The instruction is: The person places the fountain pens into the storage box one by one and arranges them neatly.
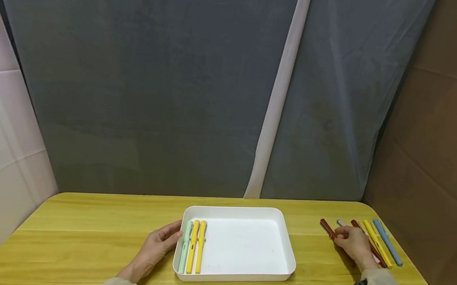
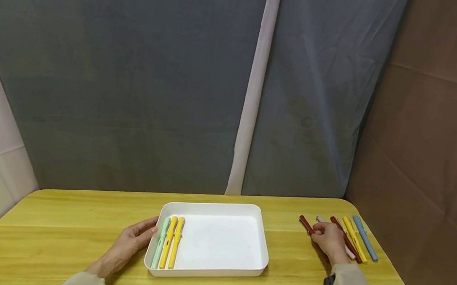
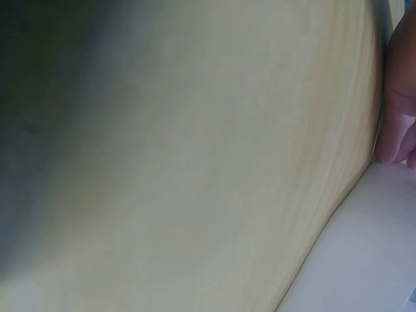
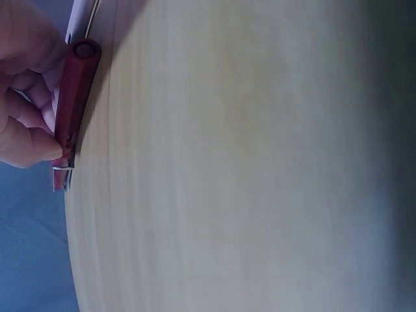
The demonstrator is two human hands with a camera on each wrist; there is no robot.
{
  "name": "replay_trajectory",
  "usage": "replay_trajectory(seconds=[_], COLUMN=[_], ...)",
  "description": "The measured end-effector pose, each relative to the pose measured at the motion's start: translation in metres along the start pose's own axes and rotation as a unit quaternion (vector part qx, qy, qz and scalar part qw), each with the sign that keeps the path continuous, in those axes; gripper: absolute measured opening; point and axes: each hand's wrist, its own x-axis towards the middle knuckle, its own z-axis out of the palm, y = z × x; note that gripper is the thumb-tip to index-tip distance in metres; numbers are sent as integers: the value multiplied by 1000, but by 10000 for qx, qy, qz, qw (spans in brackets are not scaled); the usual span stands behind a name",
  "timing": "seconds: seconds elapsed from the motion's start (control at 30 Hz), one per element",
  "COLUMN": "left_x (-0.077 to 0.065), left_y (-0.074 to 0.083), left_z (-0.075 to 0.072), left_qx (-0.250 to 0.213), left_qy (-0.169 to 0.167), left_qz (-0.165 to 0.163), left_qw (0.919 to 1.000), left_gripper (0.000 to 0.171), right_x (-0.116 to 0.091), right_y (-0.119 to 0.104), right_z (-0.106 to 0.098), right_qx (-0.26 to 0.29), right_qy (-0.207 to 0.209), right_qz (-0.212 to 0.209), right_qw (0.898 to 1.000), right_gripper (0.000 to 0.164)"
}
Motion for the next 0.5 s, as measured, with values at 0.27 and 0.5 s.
replay_trajectory(seconds=[0.27, 0.5], left_x=[1, 2], left_y=[-1, -1], left_z=[-1, -1], left_qx=[-10, 11], left_qy=[-37, 12], left_qz=[32, -17], left_qw=[10000, 10000], left_gripper=[51, 53], right_x=[1, 2], right_y=[-7, -7], right_z=[2, 5], right_qx=[-69, -80], right_qy=[-8, -92], right_qz=[238, 435], right_qw=[9997, 9990], right_gripper=[18, 17])
